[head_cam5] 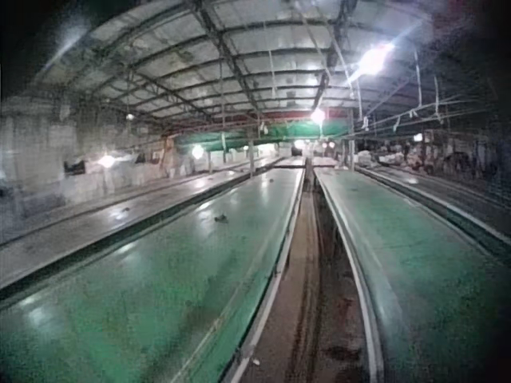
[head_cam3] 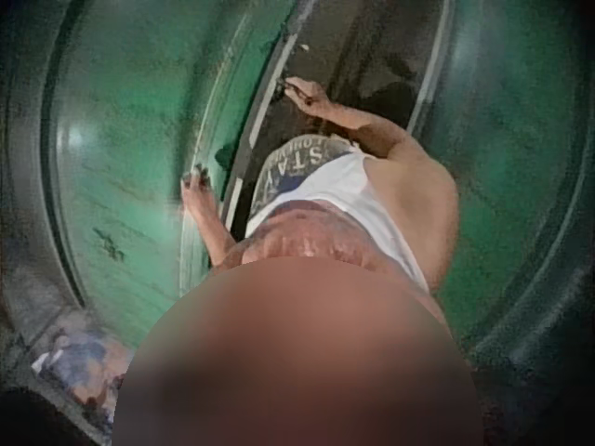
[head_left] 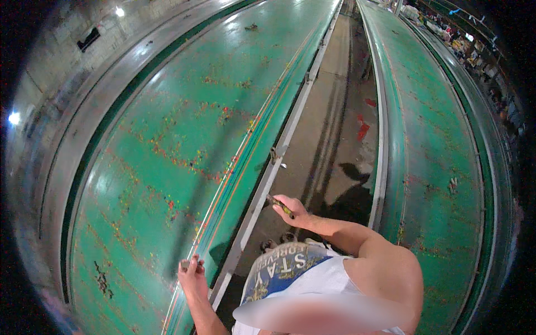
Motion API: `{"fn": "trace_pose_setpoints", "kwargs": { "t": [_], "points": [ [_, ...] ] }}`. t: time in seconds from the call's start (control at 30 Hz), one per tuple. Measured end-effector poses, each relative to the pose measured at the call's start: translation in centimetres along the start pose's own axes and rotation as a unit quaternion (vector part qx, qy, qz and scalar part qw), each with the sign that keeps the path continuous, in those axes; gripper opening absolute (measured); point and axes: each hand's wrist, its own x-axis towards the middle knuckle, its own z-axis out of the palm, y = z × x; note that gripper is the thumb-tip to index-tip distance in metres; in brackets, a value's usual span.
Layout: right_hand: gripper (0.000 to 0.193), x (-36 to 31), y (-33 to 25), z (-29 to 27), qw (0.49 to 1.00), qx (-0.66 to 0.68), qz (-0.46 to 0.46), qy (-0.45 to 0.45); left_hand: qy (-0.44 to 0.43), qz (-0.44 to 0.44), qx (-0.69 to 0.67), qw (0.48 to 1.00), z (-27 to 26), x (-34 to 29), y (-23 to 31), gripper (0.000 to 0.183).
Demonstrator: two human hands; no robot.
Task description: The person repeatedly picks up small metal pieces from a green conveyor belt and uses a screwdriver to manipulate them. The person moves along the belt, handling the pieces one at a time.
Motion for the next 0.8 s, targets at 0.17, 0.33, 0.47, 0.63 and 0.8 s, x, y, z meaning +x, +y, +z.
{"fn": "trace_pose_setpoints", "kwargs": {
  "t": [0.17,0.33,0.47,0.63,0.8],
  "points": [
    [0.032,-1.0,-1.2,-2.8,0.998,-0.048,-0.046,-0.014,-0.065,-0.012,0.040,0.997,3.8,5.8,-1.5,0.030],
    [0.029,-2.2,0.4,-4.8,1.000,0.002,0.021,0.009,-0.139,-0.016,0.015,0.990,8.6,8.0,-4.0,0.034],
    [0.024,-1.1,1.1,-5.2,0.951,0.066,0.299,0.044,-0.078,-0.067,0.016,0.995,11.1,7.6,-4.6,0.021],
    [0.018,2.8,2.3,-6.8,0.894,0.288,0.334,0.076,-0.036,-0.079,-0.011,0.996,12.6,8.1,-5.2,0.010],
    [0.017,7.3,5.5,-8.3,0.893,0.310,0.325,0.023,-0.086,-0.035,0.031,0.995,18.3,8.0,-5.8,0.015]
  ]
}}
